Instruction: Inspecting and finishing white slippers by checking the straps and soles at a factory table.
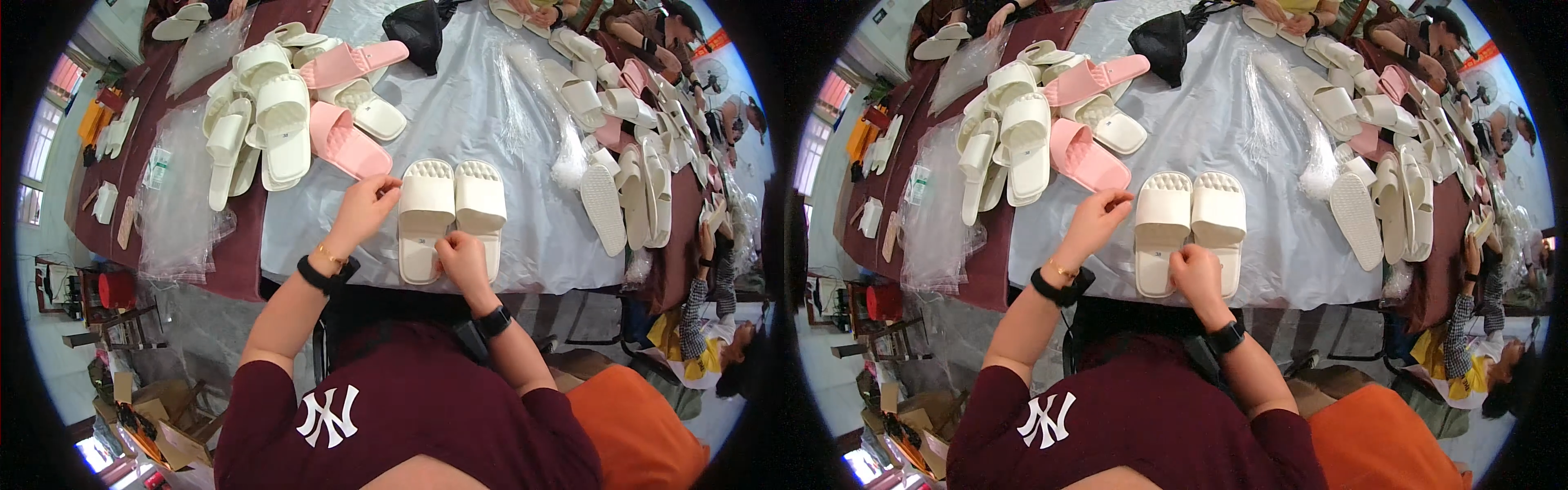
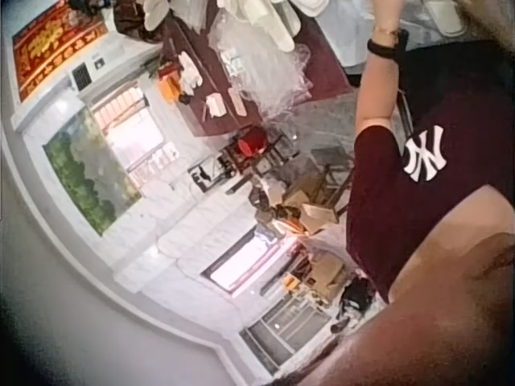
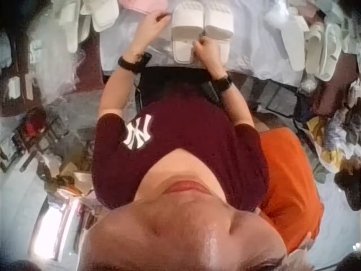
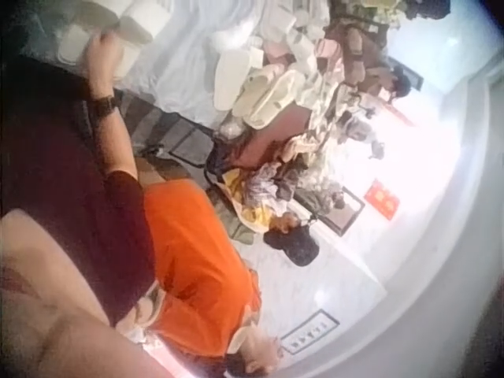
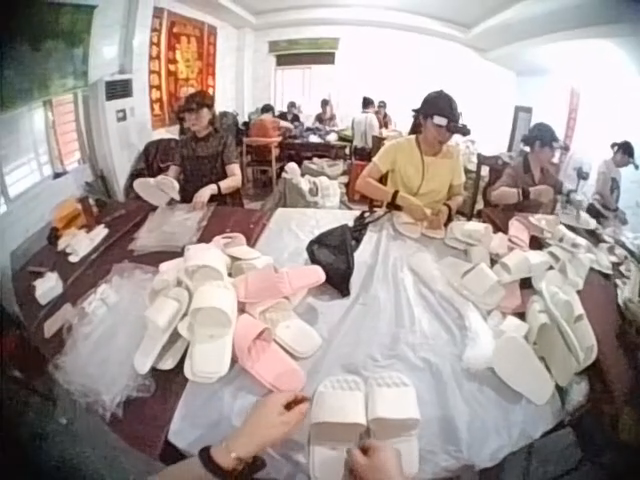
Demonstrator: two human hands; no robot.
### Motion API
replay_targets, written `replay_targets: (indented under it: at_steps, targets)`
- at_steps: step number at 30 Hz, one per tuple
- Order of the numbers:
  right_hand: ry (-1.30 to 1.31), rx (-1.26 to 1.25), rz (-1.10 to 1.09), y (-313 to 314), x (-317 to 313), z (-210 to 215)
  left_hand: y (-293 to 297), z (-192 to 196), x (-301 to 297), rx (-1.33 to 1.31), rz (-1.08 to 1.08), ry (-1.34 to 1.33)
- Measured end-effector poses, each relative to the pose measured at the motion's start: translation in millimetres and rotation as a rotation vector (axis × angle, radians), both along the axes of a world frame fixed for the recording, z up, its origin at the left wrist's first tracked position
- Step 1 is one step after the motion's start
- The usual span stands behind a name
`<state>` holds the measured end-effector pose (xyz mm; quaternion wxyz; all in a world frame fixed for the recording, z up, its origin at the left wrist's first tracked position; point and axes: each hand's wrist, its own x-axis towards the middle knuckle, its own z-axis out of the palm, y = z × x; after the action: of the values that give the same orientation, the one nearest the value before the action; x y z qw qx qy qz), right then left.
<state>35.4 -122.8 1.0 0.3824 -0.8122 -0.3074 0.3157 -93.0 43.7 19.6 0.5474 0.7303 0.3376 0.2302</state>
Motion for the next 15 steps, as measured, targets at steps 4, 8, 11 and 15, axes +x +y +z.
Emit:
replay_targets:
  at_steps: [4, 8, 11, 15]
  targets:
    - [-0.080, 0.102, -0.055, 28, -1, -15, 31, -13, 30, 0.321, -0.056, 0.134]
    - [-0.174, 0.137, -0.098, 42, -1, -19, 50, -15, 60, 0.520, -0.091, 0.280]
    - [-0.250, 0.180, -0.112, 45, -2, -12, 53, -13, 77, 0.559, -0.072, 0.458]
    - [-0.298, 0.088, -0.067, 38, -5, -17, 43, -27, 84, 0.348, -0.070, 0.431]
